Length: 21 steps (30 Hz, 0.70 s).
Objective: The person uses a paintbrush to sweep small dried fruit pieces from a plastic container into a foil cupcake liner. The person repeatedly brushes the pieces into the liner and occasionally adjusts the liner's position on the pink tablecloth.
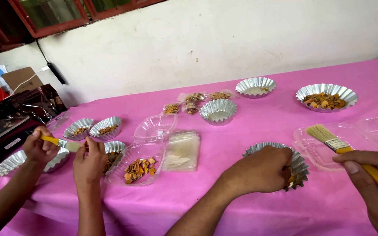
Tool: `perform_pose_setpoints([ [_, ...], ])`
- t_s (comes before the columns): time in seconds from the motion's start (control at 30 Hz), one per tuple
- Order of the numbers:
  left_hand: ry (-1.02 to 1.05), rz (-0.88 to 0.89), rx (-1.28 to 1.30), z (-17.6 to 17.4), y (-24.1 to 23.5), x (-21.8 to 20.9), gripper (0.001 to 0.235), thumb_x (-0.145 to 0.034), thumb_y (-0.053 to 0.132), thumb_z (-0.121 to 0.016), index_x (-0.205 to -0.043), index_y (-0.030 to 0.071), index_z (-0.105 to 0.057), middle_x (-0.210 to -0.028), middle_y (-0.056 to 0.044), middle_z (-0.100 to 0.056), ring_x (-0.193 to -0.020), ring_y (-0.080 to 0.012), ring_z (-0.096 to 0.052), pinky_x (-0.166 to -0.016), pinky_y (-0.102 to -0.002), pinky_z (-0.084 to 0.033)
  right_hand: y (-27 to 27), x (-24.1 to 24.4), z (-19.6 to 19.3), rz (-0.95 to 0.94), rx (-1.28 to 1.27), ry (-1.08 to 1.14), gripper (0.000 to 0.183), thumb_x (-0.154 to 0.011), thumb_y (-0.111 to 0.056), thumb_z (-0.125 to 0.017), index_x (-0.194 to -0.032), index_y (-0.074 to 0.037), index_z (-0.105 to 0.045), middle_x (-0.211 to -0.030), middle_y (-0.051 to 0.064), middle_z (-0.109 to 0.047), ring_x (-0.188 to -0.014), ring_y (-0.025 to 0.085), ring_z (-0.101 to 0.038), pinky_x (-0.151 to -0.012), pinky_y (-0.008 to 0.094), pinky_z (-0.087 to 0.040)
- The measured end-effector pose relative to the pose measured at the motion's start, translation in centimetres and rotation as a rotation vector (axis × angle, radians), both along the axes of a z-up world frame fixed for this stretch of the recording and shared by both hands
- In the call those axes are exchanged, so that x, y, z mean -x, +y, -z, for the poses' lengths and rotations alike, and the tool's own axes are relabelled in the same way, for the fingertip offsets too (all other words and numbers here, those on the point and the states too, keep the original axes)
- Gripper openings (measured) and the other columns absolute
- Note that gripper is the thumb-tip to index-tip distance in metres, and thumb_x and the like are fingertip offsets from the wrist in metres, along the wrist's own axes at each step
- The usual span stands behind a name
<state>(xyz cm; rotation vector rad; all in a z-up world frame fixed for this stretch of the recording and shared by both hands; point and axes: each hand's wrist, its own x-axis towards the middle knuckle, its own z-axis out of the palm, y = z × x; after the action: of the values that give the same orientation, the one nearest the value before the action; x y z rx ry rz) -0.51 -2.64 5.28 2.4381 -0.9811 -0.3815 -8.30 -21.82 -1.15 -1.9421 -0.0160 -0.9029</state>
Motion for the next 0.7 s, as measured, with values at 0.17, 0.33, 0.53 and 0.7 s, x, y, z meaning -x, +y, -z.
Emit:
perform_pose_setpoints([
  [0.17,0.134,-0.117,0.179,-0.5,0.1,0.8,0.012,-0.093,0.009,-0.043,-0.093,0.006,-0.055,-0.095,-0.013,-0.069,-0.083,-0.025,-0.063,-0.064,-0.04,-0.046,0.9,1.0,-1.7,-0.055,-0.201,-0.064,0.018,-0.103,0.001,-0.057,-0.12,0.005,-0.061,-0.116,0.018,-0.071,-0.103,0.025,-0.07,-0.098,0.03,-0.052],
  [0.33,0.394,-0.292,0.476,-0.1,0.2,0.6,0.012,-0.094,0.006,-0.044,-0.097,0.009,-0.054,-0.091,-0.007,-0.061,-0.073,-0.0146,-0.053,-0.057,-0.031,-0.041,0.2,0.4,0.2,-0.135,-0.368,-0.287,0.013,-0.103,-0.001,-0.057,-0.109,0.011,-0.06,-0.089,0.018,-0.061,-0.078,0.024,-0.063,-0.082,0.032,-0.054],
  [0.53,0.403,-0.37,0.664,2.2,0.3,-0.7,0.022,-0.102,0.015,-0.062,-0.084,0.013,-0.049,-0.073,0.001,-0.05,-0.067,-0.0096,-0.046,-0.057,-0.029,-0.04,1.9,0.9,0.4,-0.047,-0.381,-0.311,0.033,-0.113,-0.021,-0.05,-0.107,0.01,-0.061,-0.101,0.019,-0.066,-0.07,0.026,-0.064,-0.086,0.035,-0.06],
  [0.7,0.406,-0.366,0.851,4.8,0.3,-2.4,0.012,-0.096,0.005,-0.058,-0.085,0.009,-0.06,-0.07,0.001,-0.054,-0.062,-0.0081,-0.044,-0.053,-0.026,-0.034,2.9,0.4,2.1,-0.093,-0.256,-0.298,0.021,-0.108,-0.009,-0.053,-0.111,0.004,-0.07,-0.079,0.006,-0.069,-0.073,0.014,-0.073,-0.068,0.016,-0.05],
])
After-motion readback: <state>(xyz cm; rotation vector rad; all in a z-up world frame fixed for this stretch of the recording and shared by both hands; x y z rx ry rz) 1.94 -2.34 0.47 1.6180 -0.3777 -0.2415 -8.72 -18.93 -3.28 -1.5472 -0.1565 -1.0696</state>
